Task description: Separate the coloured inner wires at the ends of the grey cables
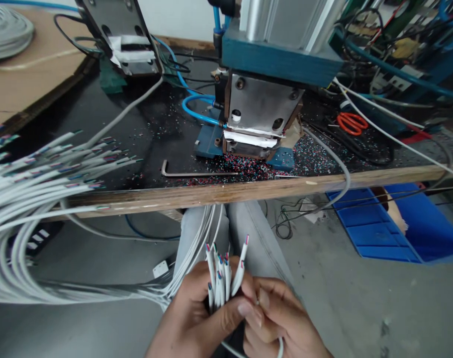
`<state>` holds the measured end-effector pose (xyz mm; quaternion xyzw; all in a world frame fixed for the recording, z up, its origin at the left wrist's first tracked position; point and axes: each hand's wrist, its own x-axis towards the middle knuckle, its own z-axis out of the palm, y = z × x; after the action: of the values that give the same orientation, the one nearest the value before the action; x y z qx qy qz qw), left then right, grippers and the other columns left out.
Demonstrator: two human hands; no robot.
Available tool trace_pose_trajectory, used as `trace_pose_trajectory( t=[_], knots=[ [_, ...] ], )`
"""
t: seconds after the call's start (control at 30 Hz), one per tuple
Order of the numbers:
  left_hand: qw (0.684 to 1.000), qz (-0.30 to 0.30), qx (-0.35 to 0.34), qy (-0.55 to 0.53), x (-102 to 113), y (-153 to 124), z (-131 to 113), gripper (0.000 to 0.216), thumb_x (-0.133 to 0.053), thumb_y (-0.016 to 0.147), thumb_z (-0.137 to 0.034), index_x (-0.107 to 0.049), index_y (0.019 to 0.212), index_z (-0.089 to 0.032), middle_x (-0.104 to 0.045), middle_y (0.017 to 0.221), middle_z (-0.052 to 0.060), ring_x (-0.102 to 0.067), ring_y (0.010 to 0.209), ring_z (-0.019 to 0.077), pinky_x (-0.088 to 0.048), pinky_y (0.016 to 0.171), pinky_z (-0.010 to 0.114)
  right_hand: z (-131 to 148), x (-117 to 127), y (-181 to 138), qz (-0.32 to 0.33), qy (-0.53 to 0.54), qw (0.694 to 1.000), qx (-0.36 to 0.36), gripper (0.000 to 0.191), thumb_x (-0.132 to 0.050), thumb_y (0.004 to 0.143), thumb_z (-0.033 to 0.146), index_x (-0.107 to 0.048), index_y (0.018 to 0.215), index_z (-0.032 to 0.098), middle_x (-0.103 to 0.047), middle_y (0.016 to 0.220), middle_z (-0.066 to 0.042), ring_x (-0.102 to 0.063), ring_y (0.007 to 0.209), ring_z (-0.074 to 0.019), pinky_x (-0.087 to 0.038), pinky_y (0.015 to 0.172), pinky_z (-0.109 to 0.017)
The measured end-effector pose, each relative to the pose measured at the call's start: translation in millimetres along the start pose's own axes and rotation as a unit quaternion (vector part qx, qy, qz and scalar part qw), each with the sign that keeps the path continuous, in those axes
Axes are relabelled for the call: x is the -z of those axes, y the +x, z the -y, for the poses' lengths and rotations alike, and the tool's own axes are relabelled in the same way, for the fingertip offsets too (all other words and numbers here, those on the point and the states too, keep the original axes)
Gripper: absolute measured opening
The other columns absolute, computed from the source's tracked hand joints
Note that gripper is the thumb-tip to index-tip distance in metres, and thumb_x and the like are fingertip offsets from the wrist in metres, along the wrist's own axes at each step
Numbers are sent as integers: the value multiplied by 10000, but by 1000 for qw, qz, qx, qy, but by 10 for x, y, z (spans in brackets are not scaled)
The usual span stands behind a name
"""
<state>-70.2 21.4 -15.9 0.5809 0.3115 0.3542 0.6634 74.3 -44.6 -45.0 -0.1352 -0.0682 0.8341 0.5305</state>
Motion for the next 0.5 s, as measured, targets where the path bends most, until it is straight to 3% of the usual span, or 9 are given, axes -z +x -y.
trace_pose_trajectory(
  t=[0.2, 0.37, 0.5],
  knots=[
    [995, 81, 44, -45, 78, 95, -52, 264, -656, 989, -458, -772, 871, -252, -704, 770, 14, -645, 755, 203, -483, 776, 318, -5, 11, 10, -20, -13, 1000, -6, 322, -763, 931, 413, -574, 773, 205, -260, 440, 167, -98, 327, -13, -163, 327, -126],
    [995, 72, 58, -35, 116, 92, -44, 316, -678, 963, -495, -758, 794, -240, -620, 702, -2, -568, 689, 191, -406, 646, 294, 26, -34, 21, -49, -25, 998, -21, 268, -793, 906, 374, -661, 797, 168, -387, 508, 123, -201, 359, -3, -181, 355, -128],
    [996, 69, 59, -11, 124, 99, -70, 293, -645, 992, -461, -729, 817, -242, -598, 707, -15, -519, 657, 177, -388, 631, 290, 40, -64, 9, -72, -31, 997, -25, 263, -803, 900, 374, -682, 804, 160, -439, 553, 97, -211, 386, 4, -163, 366, -129]
  ],
)
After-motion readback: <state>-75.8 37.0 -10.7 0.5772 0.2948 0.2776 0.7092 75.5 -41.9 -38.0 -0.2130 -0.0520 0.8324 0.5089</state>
